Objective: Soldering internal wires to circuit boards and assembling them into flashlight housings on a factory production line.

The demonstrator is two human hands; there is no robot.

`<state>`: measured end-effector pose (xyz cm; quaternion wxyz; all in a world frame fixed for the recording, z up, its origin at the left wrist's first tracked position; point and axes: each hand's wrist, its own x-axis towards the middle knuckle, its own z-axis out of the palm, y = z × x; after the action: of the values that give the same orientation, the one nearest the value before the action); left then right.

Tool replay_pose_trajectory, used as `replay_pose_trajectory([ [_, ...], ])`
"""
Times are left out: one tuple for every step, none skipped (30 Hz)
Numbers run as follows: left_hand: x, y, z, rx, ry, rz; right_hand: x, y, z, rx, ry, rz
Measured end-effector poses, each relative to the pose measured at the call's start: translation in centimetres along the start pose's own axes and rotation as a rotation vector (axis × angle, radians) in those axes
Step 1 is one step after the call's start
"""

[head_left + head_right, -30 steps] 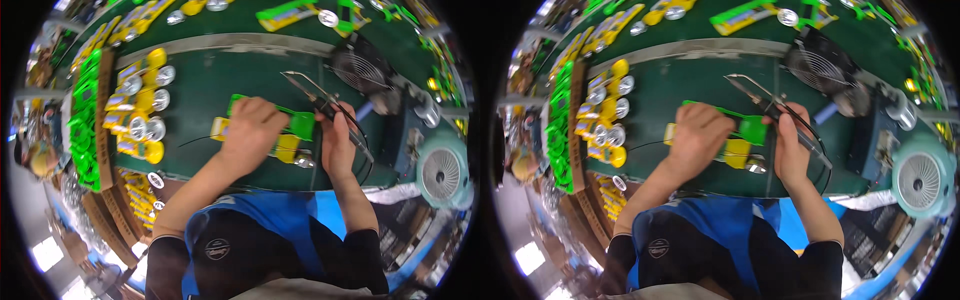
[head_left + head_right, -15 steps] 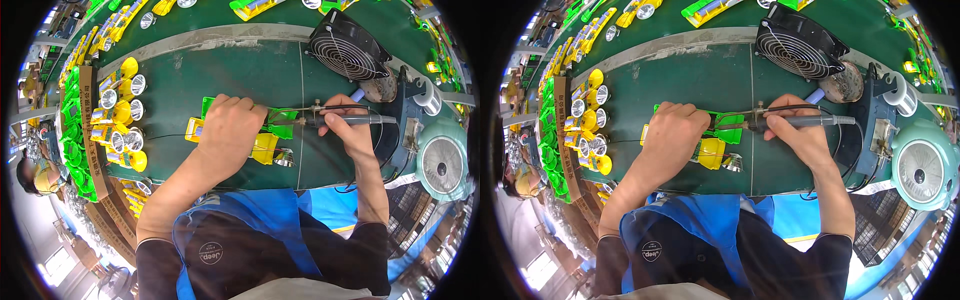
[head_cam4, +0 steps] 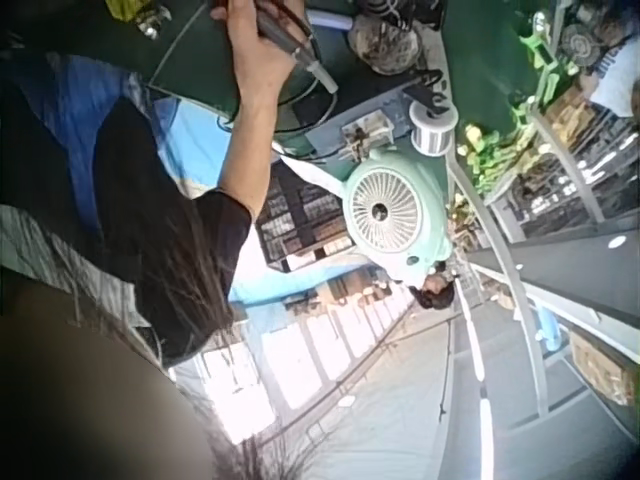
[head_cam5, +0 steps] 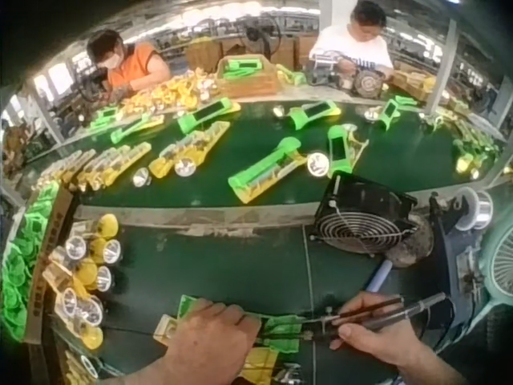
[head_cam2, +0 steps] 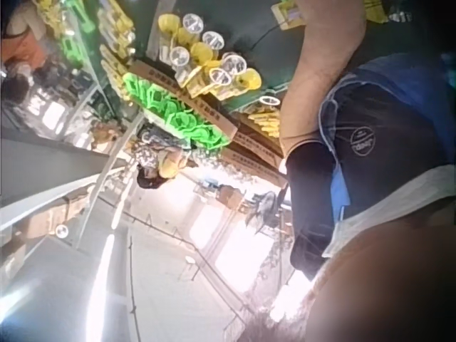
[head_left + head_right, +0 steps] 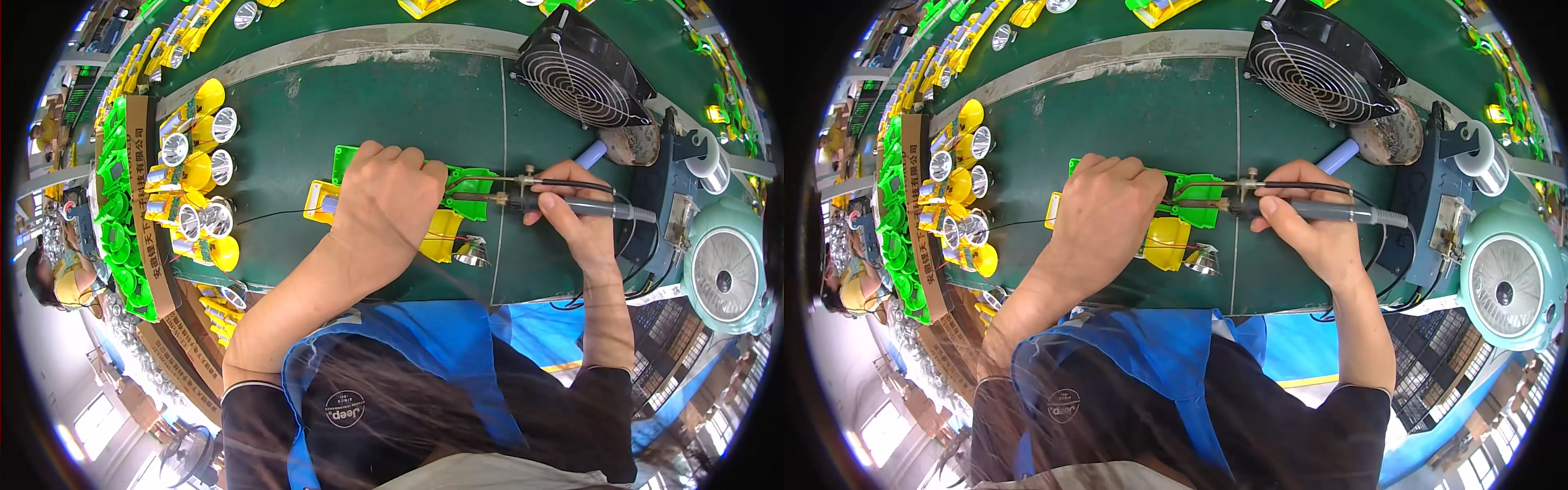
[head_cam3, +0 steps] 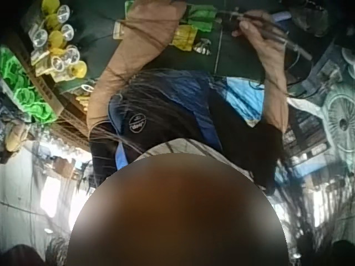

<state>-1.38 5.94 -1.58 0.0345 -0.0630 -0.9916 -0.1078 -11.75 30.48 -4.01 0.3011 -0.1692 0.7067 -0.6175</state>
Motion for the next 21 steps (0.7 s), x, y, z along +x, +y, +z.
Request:
replay_pose_trajectory([
  [0.0,0.0,0.0,-0.005,-0.008,-0.005,-0.4,0.3,-0.1,0.062,0.034,-0.028],
  [-0.1,0.0,0.0,-0.008,-0.004,-0.007,-0.9,0.5,-0.3,0.12,0.064,-0.061],
  [-0.1,0.0,0.1,-0.011,-0.009,-0.01,-1.2,0.9,-0.2,0.214,0.085,-0.128],
  [-0.1,-0.1,0.1,-0.012,-0.002,-0.009,-1.4,1.2,0.0,0.183,0.147,-0.173],
  [-0.2,-0.1,0.1,-0.013,0.022,0.011,-1.7,1.6,0.4,0.188,0.202,-0.249],
  [-0.1,-0.1,0.2,-0.01,0.004,0.005,-1.9,1.9,0.9,0.194,0.259,-0.326],
  [-0.2,-0.1,0.1,-0.005,0.006,0.017,-2.1,2.1,1.6,0.199,0.239,-0.372],
  [-0.2,-0.2,0.1,0.001,0.008,0.03,-2.1,2.4,2.5,0.196,0.205,-0.429],
  [-0.1,-0.1,0.1,-0.012,0.029,0.028,-2.2,2.6,3.4,0.181,0.181,-0.433],
  [0.0,0.0,0.1,-0.023,0.05,0.024,-2.2,2.8,4.2,0.157,0.155,-0.399],
  [0.1,0.0,0.0,-0.034,0.071,0.016,-1.7,3.2,5.0,0.123,0.117,-0.502],
  [0.1,0.1,-0.1,-0.027,0.061,0.01,-1.4,3.3,5.6,0.122,0.081,-0.525],
  [0.2,0.1,-0.1,-0.019,0.053,0.002,-1.1,3.5,6.0,0.129,0.032,-0.542],
  [0.1,0.2,-0.1,-0.012,0.044,-0.008,-1.0,3.6,6.2,0.102,0.039,-0.552],
  [0.0,0.3,-0.1,0.004,0.032,-0.009,-1.1,3.5,6.2,0.084,0.033,-0.554],
  [-0.1,0.3,0.0,0.019,0.019,-0.01,-1.1,3.5,6.1,0.073,0.024,-0.559],
  [-0.3,0.3,0.1,0.043,0.058,0.013,-1.3,3.4,6.0,0.047,0.043,-0.505],
  [-0.3,0.2,0.3,0.037,0.005,-0.012,-1.6,3.3,5.9,0.051,0.051,-0.447],
  [-0.4,0.1,0.5,0.042,0.006,-0.013,-1.8,3.1,5.7,0.053,0.062,-0.392],
  [-0.4,0.1,0.6,0.047,0.067,0.016,-2.0,3.0,5.4,0.055,0.073,-0.337],
  [-0.2,-0.1,0.8,0.033,0.023,-0.001,-1.9,3.1,5.4,0.139,0.102,-0.334],
])
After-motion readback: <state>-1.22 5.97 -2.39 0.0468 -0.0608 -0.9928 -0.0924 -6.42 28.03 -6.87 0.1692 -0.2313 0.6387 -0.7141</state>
